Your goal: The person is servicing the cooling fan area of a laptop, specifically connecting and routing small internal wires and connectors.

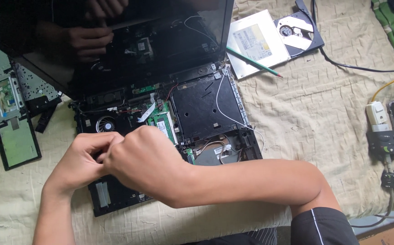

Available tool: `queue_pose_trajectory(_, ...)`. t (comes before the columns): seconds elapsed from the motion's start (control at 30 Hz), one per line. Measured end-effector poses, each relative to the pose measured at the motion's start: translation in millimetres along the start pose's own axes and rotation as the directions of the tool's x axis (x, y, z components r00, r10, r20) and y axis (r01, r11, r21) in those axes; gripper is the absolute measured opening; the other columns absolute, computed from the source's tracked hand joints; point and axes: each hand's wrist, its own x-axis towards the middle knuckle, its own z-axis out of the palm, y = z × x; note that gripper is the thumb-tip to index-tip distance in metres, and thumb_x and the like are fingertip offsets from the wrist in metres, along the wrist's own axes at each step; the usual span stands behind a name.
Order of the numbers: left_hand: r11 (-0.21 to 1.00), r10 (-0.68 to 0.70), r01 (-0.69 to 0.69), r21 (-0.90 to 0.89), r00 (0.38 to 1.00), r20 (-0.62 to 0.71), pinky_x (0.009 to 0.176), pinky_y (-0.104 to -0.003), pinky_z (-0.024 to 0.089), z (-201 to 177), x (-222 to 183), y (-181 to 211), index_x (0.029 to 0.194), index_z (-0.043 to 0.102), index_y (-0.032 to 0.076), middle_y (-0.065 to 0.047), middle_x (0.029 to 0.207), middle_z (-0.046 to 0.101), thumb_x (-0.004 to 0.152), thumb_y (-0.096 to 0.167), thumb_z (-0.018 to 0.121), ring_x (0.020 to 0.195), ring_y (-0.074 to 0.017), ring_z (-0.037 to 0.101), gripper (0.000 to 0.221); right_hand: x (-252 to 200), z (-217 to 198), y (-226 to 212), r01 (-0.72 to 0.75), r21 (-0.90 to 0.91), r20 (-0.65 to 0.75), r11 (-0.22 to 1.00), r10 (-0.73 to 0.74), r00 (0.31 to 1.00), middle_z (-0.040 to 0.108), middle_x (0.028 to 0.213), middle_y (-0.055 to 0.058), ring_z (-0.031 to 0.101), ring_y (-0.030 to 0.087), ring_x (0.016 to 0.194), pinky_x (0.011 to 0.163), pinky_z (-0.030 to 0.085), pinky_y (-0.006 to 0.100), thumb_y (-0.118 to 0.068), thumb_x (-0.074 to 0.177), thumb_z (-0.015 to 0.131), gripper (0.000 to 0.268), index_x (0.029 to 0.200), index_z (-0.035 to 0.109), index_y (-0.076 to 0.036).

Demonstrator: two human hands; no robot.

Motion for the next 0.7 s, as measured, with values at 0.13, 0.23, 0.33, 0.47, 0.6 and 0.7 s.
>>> queue_pose_trajectory(0.13,0.998,-0.017,0.019,0.059,0.999,-0.027,0.055,-0.026,0.024,2,0,-5,0.065,0.056,0.009,0.006,0.065,0.041,0.080,-0.007,0.070,0.064,-0.0085,0.028,0.026,0,0,1,-0.065,0.056,-0.004,0.996,0.066,0.998,0.057,0.057,-0.008,0.059,0.017,0.050,0.043,0.029,0.035,-0.010,0.093,0.060,0.037,0.059,0.058,-0.024)
queue_pose_trajectory(0.23,0.998,0.044,-0.043,0.040,0.999,-0.002,0.056,-0.026,0.029,1,0,-4,0.065,0.058,0.007,0.003,0.063,0.050,0.075,-0.011,0.064,0.063,-0.0085,0.038,0.022,-4,-9,0,-0.044,0.068,0.017,0.997,0.043,0.999,0.044,0.050,-0.010,0.049,0.013,0.045,0.043,0.024,0.033,-0.004,0.083,0.061,0.038,0.054,0.047,-0.025)
queue_pose_trajectory(0.33,0.998,0.050,-0.051,-0.038,0.998,-0.031,0.054,-0.023,0.033,3,0,-4,0.051,0.045,0.014,0.005,0.063,0.052,0.077,-0.008,0.068,0.061,-0.0060,0.044,0.041,-6,-17,5,0.003,-0.006,-0.069,1.000,-0.004,0.998,0.054,0.055,-0.004,0.051,0.018,0.049,0.044,0.030,0.034,-0.005,0.089,0.060,0.017,0.076,0.054,-0.016)
queue_pose_trajectory(0.47,0.994,0.108,-0.109,0.014,0.994,0.033,0.055,-0.027,0.038,-2,1,-6,0.056,0.049,0.010,0.004,0.061,0.056,0.079,-0.008,0.058,0.063,-0.0099,0.044,0.031,-5,-16,5,0.198,0.079,-0.199,0.977,-0.179,0.963,0.066,0.071,0.006,0.059,0.022,0.062,0.047,0.042,0.035,0.000,0.092,0.064,0.016,0.080,0.062,-0.009)
queue_pose_trajectory(0.6,0.995,0.100,-0.101,0.002,0.990,0.100,0.056,-0.028,0.038,-6,-1,-6,0.058,0.050,0.008,0.003,0.060,0.053,0.082,-0.008,0.058,0.063,-0.0108,0.043,0.030,-6,-11,-2,0.229,0.065,-0.187,0.971,-0.214,0.959,0.061,0.064,0.004,0.053,0.020,0.056,0.045,0.038,0.035,0.005,0.084,0.066,0.028,0.065,0.057,-0.014)
queue_pose_trajectory(0.7,0.993,0.110,-0.113,0.025,0.988,0.105,0.059,-0.027,0.043,-11,-2,-10,0.067,0.061,0.006,0.002,0.068,0.061,0.071,-0.014,0.043,0.068,-0.0100,0.051,0.028,-5,-14,-6,0.198,-0.003,-0.165,0.980,-0.195,0.967,0.060,0.065,0.002,0.055,0.021,0.060,0.051,0.038,0.034,0.000,0.085,0.066,0.024,0.068,0.057,-0.015)
